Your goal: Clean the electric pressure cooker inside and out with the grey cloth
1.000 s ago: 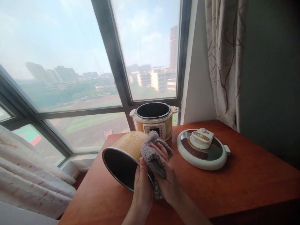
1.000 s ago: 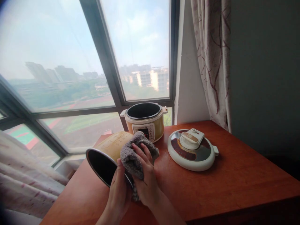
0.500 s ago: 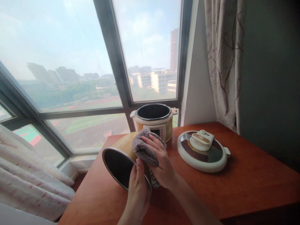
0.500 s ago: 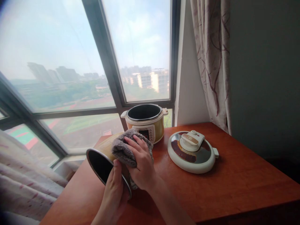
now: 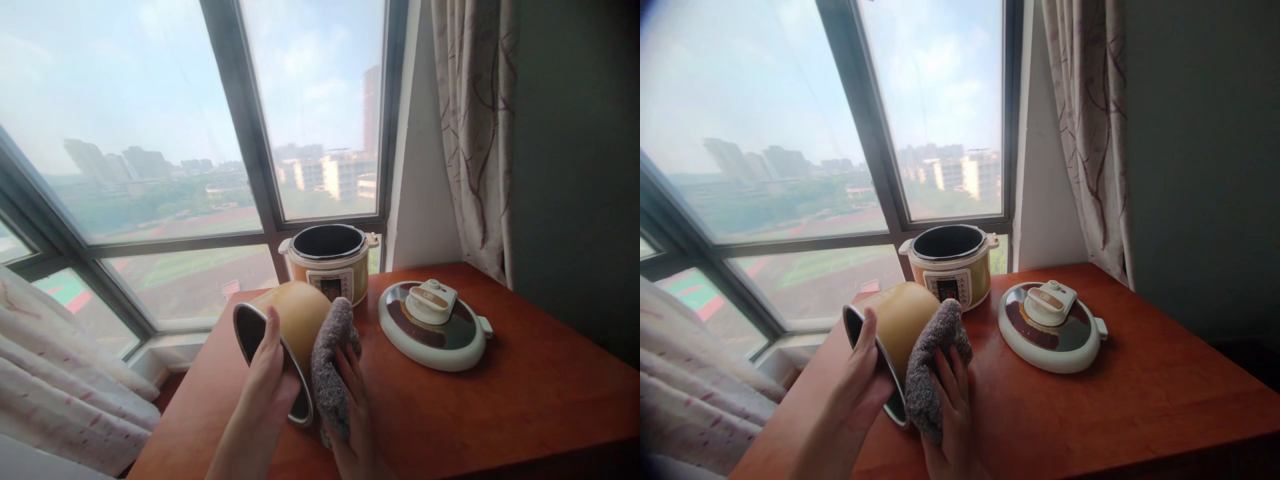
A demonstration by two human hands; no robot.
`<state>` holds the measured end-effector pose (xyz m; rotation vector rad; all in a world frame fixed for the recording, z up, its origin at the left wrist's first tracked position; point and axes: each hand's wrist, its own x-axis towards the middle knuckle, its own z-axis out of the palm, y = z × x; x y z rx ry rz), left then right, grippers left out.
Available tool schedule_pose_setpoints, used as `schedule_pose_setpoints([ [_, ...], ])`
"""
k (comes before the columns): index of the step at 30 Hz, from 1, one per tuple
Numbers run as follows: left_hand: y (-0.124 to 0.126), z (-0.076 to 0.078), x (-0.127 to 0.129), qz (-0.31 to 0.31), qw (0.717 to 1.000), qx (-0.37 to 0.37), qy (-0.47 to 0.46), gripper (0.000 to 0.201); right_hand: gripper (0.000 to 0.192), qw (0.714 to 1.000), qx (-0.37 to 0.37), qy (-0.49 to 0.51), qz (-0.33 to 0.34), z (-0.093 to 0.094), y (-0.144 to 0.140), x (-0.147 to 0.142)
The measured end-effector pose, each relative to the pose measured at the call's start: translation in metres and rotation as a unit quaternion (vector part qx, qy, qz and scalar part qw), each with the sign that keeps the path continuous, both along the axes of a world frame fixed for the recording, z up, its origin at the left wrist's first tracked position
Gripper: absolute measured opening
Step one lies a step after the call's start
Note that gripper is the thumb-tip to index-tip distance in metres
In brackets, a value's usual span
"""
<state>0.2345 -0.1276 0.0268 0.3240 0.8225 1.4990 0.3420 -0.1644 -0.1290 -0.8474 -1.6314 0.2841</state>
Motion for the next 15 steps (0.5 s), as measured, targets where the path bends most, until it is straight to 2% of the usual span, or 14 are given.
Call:
schedule_pose_setpoints([
  [3,0.005,0.008,-0.001,-0.024,1.0,-0.004,-0.016,0.056,0.06,0.999,-0.014,-0.004,-0.042,-0.004,-0.01,0.003],
  [8,0.009,0.014,-0.001,-0.021,0.999,0.001,-0.05,0.053,0.053,0.996,-0.017,0.005,-0.087,-0.012,-0.013,0.006],
  [11,0.008,0.011,-0.002,-0.024,0.998,0.005,-0.054,0.052,0.051,0.996,-0.025,0.028,-0.08,-0.014,-0.012,0.005],
  [15,0.004,0.007,-0.002,-0.016,0.999,0.018,-0.046,0.049,0.051,0.994,-0.05,0.07,-0.067,-0.006,-0.016,0.004],
])
